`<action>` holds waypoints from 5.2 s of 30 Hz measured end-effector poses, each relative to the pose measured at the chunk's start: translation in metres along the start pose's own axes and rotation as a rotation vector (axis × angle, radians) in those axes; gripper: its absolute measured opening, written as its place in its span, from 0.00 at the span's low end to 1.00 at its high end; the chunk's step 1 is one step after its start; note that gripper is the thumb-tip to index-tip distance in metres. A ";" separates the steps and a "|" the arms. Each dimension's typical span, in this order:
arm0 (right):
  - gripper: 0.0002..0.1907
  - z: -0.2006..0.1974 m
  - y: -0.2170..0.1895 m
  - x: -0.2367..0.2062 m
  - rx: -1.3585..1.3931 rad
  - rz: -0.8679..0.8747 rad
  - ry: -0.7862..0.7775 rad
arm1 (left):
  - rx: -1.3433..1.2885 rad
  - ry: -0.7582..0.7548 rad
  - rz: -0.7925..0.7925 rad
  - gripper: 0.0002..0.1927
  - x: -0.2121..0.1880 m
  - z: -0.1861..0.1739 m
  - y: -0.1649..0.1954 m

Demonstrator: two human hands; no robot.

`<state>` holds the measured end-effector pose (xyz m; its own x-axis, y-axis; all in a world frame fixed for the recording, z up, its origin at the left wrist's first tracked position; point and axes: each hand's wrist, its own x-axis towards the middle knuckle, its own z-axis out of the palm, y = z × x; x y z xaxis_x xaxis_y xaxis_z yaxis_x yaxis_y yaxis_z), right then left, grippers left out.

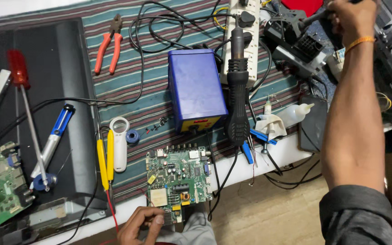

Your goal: The person holds a soldering iron and solders a small red circuit board, repeatedly touching the iron to its components while steadying the board with the other hand. They then set the board on the workbench, lift a larger green circuit board, and probe it with multimeter test leads.

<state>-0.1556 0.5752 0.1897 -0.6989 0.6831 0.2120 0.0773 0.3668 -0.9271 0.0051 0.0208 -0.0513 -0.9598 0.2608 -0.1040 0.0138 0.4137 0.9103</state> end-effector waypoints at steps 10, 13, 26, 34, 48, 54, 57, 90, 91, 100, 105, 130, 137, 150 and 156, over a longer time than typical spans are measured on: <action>0.06 -0.016 0.029 -0.087 -0.115 -0.153 -0.022 | -0.138 -0.047 0.081 0.06 -0.008 -0.032 0.067; 0.06 -0.015 0.032 -0.161 -0.235 -0.296 0.087 | -0.176 -0.027 0.156 0.06 -0.013 -0.038 0.077; 0.17 0.133 -0.005 -0.443 -0.359 -0.277 -0.339 | -0.185 0.032 0.206 0.05 -0.033 -0.049 0.050; 0.21 0.161 0.018 -0.476 -0.573 -0.495 -0.440 | -0.605 -0.226 -0.119 0.09 -0.072 -0.025 0.002; 0.24 0.146 0.017 -0.515 -0.376 -0.528 -0.547 | -1.342 -0.373 -0.415 0.24 -0.060 -0.035 0.000; 0.25 0.158 0.044 -0.492 -0.658 -0.713 -0.311 | -1.297 -0.321 -0.422 0.16 -0.068 -0.029 -0.019; 0.22 0.159 0.055 -0.488 -0.686 -0.816 -0.289 | -1.344 -0.334 -0.419 0.14 -0.075 -0.026 -0.029; 0.06 0.084 0.008 -0.424 0.280 -0.111 0.008 | -1.229 -0.364 -0.377 0.13 -0.084 -0.020 -0.028; 0.05 0.087 0.017 -0.424 0.380 -0.008 0.031 | -1.231 -0.358 -0.375 0.13 -0.086 -0.021 -0.029; 0.03 0.102 0.090 -0.464 0.953 0.420 0.163 | -1.219 -0.299 -0.404 0.13 -0.084 -0.036 -0.026; 0.03 0.114 0.091 -0.481 1.049 0.401 0.187 | -1.179 -0.275 -0.380 0.13 -0.076 -0.042 -0.025; 0.09 0.072 0.074 -0.520 0.914 0.113 0.067 | -0.556 -0.173 -0.039 0.19 -0.041 -0.083 0.007; 0.17 0.065 0.069 -0.543 0.386 -0.427 0.028 | -0.822 -0.205 0.068 0.22 -0.028 -0.086 0.034; 0.16 0.061 0.073 -0.561 0.090 -0.436 -0.043 | -1.062 -0.308 -0.030 0.25 -0.024 -0.084 0.034; 0.15 0.064 0.070 -0.559 0.107 -0.436 -0.035 | -1.083 -0.323 -0.039 0.25 -0.024 -0.086 0.035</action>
<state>0.1952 0.1783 -0.0138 -0.6733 0.4570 0.5812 -0.3026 0.5470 -0.7806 0.0049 -0.0459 0.0180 -0.8345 0.5426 -0.0958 -0.4159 -0.5062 0.7555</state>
